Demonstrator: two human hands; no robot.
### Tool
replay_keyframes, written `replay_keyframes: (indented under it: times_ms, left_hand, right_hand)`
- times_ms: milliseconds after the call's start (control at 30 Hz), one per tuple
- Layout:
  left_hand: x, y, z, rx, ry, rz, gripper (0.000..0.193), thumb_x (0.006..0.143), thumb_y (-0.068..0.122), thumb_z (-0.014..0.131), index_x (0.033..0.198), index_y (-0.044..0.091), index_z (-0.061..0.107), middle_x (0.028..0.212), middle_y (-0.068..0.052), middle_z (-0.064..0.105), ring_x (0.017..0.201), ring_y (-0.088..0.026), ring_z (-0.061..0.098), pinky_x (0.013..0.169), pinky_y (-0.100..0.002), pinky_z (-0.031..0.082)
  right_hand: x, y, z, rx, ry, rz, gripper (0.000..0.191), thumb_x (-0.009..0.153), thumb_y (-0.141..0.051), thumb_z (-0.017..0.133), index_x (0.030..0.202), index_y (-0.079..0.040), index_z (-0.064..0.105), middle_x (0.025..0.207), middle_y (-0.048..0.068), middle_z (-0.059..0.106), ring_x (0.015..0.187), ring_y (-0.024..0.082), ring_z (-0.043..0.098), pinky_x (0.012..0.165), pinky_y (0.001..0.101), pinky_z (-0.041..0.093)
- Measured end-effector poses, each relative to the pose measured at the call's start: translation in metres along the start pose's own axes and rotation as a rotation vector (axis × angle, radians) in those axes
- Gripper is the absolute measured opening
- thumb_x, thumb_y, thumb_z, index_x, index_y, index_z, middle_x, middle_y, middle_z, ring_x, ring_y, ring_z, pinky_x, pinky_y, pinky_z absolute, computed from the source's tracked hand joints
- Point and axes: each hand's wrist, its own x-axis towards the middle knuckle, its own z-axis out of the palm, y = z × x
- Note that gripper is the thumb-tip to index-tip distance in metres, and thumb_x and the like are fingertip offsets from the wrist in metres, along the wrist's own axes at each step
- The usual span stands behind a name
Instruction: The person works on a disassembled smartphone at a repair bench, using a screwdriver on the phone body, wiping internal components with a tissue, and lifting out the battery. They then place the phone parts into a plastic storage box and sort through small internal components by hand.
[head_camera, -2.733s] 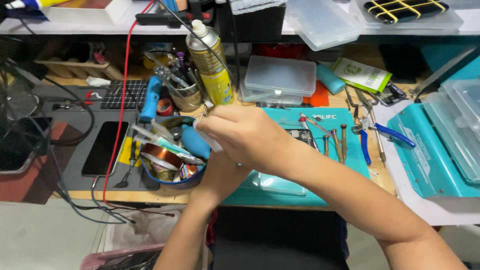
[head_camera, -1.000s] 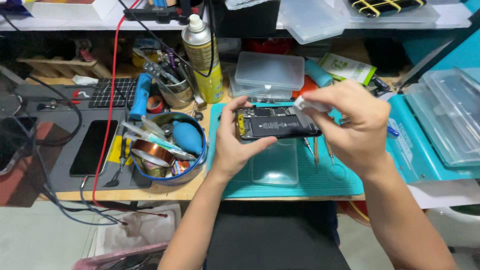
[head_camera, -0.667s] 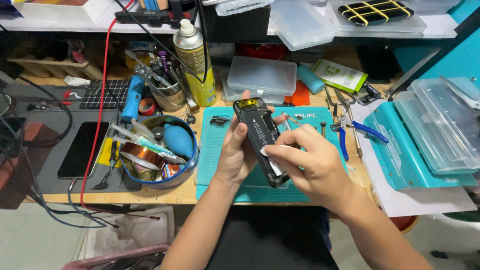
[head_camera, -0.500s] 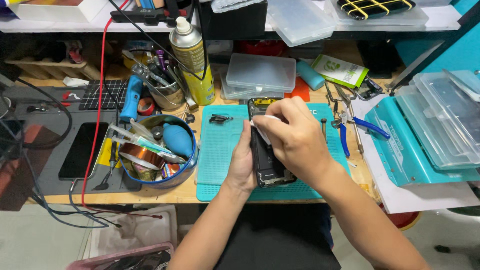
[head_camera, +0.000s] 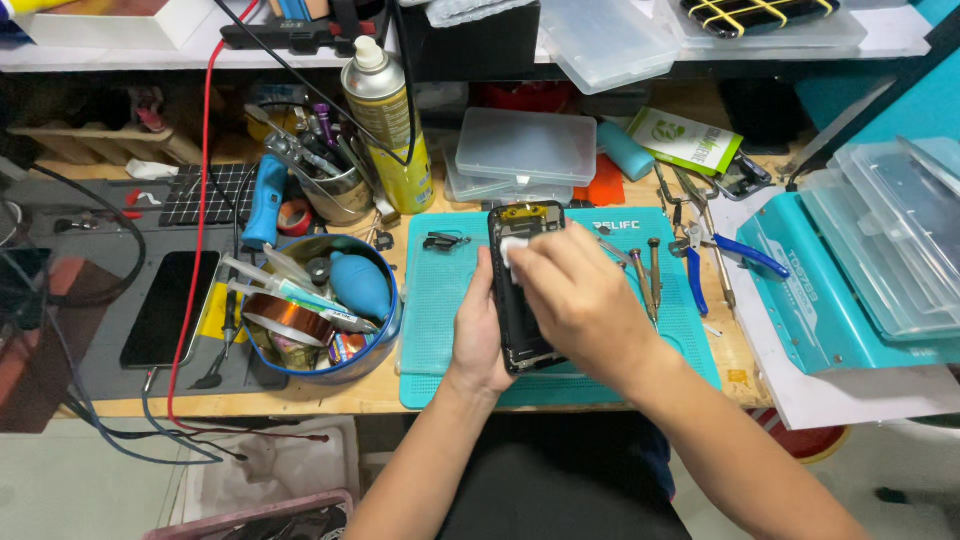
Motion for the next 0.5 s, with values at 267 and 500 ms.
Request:
replay_keyframes:
  times_ms: [267,500]
  left_hand:
    - [-0.003,0.002,-0.005,0.087,0.053,0.085,0.064,0.127,0.052,0.025,0.151,-0.006,0.041,0.143,-0.02,0.059,0.134,-0.032,0.057,0.115,-0.045,0.048]
    - [-0.005,0.009,-0.003,0.235,0.135,0.07,0.065,0.103,0.053,0.025,0.14,0.006,0.052,0.132,-0.012,0.067,0.122,-0.024,0.064,0.106,-0.037,0.051]
  right_hand:
    - [0.0,-0.004,0.004,0.026,0.04,0.035,0.025,0.083,0.004,0.077,0.106,0.002,0.069,0.095,0.013,0.065,0.086,0.031,0.063,0.075,0.0393,0.053]
    - [-0.008,-0.026,0.004,0.03,-0.016,0.034,0.024,0.08,0.002,0.076,0.103,0.002,0.068,0.091,0.012,0.064,0.081,0.03,0.063,0.07,0.0393,0.052]
